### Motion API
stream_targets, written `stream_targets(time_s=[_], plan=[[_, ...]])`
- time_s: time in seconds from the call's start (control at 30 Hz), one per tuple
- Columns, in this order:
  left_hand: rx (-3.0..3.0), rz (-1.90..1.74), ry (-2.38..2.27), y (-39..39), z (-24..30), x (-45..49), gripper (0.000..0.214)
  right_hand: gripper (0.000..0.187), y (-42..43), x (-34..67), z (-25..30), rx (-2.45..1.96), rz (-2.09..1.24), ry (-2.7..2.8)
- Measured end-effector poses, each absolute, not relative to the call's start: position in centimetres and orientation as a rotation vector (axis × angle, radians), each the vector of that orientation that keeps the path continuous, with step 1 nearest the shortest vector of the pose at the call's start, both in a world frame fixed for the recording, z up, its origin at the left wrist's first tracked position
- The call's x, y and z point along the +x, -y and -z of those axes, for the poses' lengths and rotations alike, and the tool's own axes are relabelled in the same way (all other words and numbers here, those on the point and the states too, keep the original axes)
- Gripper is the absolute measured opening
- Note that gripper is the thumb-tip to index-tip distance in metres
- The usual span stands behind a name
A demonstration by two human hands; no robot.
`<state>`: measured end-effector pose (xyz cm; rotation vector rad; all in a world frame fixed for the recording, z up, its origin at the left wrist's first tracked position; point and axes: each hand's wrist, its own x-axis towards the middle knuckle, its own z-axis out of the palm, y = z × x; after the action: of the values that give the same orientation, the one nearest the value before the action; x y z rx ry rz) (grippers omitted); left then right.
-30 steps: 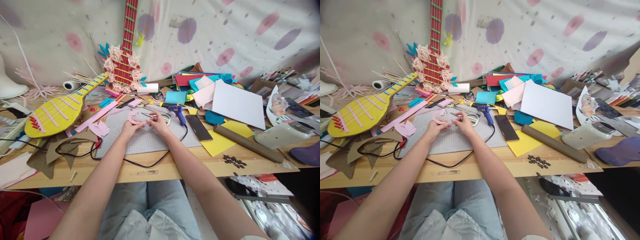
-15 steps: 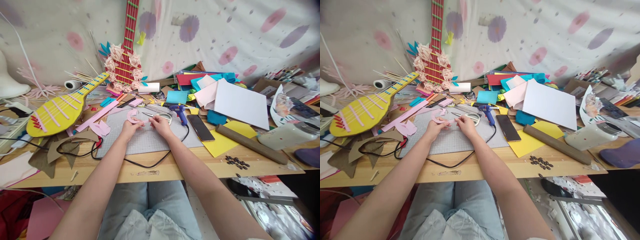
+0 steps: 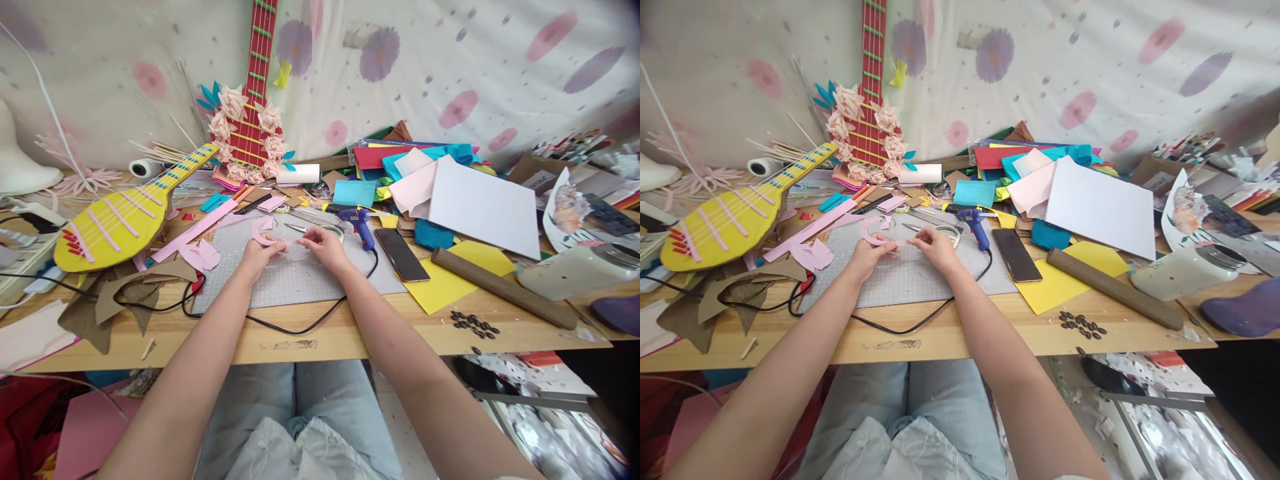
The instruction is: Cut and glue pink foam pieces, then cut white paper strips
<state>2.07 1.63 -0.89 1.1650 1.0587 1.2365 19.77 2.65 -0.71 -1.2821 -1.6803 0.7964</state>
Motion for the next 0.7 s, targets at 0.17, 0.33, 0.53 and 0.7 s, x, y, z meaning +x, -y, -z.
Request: stream_targets(time_s=[0.17,0.33,0.53,0.7], plan=[[1.148,-1.242,-1.035,-1.6,0.9,2.0,0.032,0.025,-2.2,19.1,0.6,-1.238,-0.764,1.737],[1.098,-1.292,-1.054,-1.6,0.8,2.0,0.03,0.023,-2.0,18.9,0.5,-1.113,-0.787,1.779],[0.969,-1.33,-1.018,-1.9,0.9,2.0,0.036,0.022,-2.0,18.5,0.8,-1.065,-0.845,1.738],[0.969,-1.307,-1.038,-2.0,0.7,2.1,0.04,0.022,-2.4,19.0,1.3,-1.091,-0.877,1.69]])
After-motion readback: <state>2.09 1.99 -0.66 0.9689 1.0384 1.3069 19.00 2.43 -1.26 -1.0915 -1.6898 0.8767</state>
